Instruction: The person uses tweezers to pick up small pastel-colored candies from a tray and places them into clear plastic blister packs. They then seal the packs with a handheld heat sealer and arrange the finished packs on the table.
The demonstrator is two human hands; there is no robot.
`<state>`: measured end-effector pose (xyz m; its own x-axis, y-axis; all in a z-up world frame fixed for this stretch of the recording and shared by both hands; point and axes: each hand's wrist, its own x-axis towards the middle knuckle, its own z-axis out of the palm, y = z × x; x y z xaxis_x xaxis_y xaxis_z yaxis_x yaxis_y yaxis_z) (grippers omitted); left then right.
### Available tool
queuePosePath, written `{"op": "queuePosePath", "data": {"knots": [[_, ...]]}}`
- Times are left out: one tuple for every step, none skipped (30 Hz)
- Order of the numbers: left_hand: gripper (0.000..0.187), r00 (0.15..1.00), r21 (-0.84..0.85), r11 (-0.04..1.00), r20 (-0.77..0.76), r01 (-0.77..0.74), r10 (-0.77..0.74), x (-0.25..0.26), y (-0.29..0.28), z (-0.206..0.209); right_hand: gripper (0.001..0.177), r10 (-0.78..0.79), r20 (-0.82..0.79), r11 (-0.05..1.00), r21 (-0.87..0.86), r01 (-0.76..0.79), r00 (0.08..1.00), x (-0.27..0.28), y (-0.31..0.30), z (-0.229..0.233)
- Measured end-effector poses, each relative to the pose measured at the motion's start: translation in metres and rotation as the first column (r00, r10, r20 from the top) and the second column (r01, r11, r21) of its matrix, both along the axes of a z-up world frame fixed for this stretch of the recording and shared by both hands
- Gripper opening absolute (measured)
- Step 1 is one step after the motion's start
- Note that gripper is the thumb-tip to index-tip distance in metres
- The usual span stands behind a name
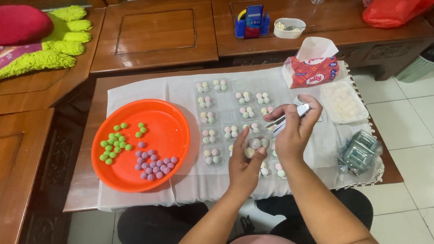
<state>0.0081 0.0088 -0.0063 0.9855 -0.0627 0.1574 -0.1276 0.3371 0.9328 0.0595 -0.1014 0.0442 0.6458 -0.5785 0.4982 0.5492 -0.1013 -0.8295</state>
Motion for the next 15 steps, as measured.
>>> {"op": "queuePosePath", "data": {"knots": [[0.066,1.0,0.001,1.0,0.0,0.003,-0.003,-0.001,-0.001,0.001,0.028,-0.003,0.0,1.0,0.001,0.003,1.0,0.0,0.002,-0.002],[0.063,0.998,0.058,0.998,0.061,-0.038,0.034,0.0,-0.002,0.002,0.023,-0.04,0.017,0.997,-0.068,0.041,0.999,0.001,0.003,-0.003],[0.061,0.99,0.112,0.99,0.125,-0.082,0.068,0.0,-0.003,0.002,0.019,-0.075,0.037,0.987,-0.137,0.079,0.997,0.002,0.005,-0.004],[0.061,0.99,0.112,0.99,0.125,-0.082,0.068,0.0,-0.005,0.003,0.019,-0.074,0.037,0.987,-0.137,0.078,0.997,0.001,0.008,-0.004],[0.059,0.981,0.149,0.982,0.169,-0.116,0.09,-0.001,-0.006,0.004,0.016,-0.098,0.047,0.98,-0.167,0.104,0.994,0.001,0.01,-0.004],[0.056,0.971,0.183,0.971,0.213,-0.151,0.11,-0.001,-0.008,0.005,0.014,-0.12,0.057,0.972,-0.197,0.129,0.991,0.001,0.013,-0.004],[0.056,0.971,0.183,0.971,0.213,-0.152,0.112,0.0,-0.008,0.001,0.014,-0.118,0.057,0.972,-0.198,0.127,0.991,0.004,0.011,-0.008],[0.056,0.959,0.253,0.951,0.261,-0.179,0.111,0.001,-0.008,-0.003,0.013,-0.117,0.082,0.972,-0.195,0.131,0.99,0.006,0.01,-0.012],[0.057,0.945,0.32,0.924,0.309,-0.209,0.107,0.001,-0.008,-0.007,0.012,-0.115,0.107,0.972,-0.191,0.134,0.988,0.009,0.008,-0.016],[0.057,0.945,0.32,0.924,0.309,-0.209,0.107,0.002,-0.007,-0.003,0.012,-0.116,0.107,0.972,-0.192,0.135,0.988,0.01,0.008,-0.015],[0.056,0.913,0.335,0.908,0.394,-0.252,0.108,0.003,-0.006,0.002,0.01,-0.136,0.121,0.965,-0.208,0.159,0.983,0.012,0.007,-0.015],[0.055,0.873,0.346,0.89,0.476,-0.297,0.106,0.004,-0.005,0.006,0.01,-0.156,0.135,0.957,-0.223,0.183,0.979,0.013,0.006,-0.013],[0.055,0.873,0.345,0.89,0.476,-0.297,0.107,0.005,-0.006,0.003,0.01,-0.156,0.135,0.957,-0.224,0.183,0.978,0.013,0.006,-0.01],[0.053,0.857,0.357,0.878,0.505,-0.319,0.106,0.005,-0.007,0.001,0.013,-0.173,0.142,0.95,-0.237,0.203,0.975,0.013,0.006,-0.007],[0.051,0.84,0.368,0.865,0.533,-0.34,0.104,0.006,-0.007,-0.002,0.017,-0.19,0.149,0.942,-0.251,0.223,0.97,0.012,0.007,-0.004]]}}
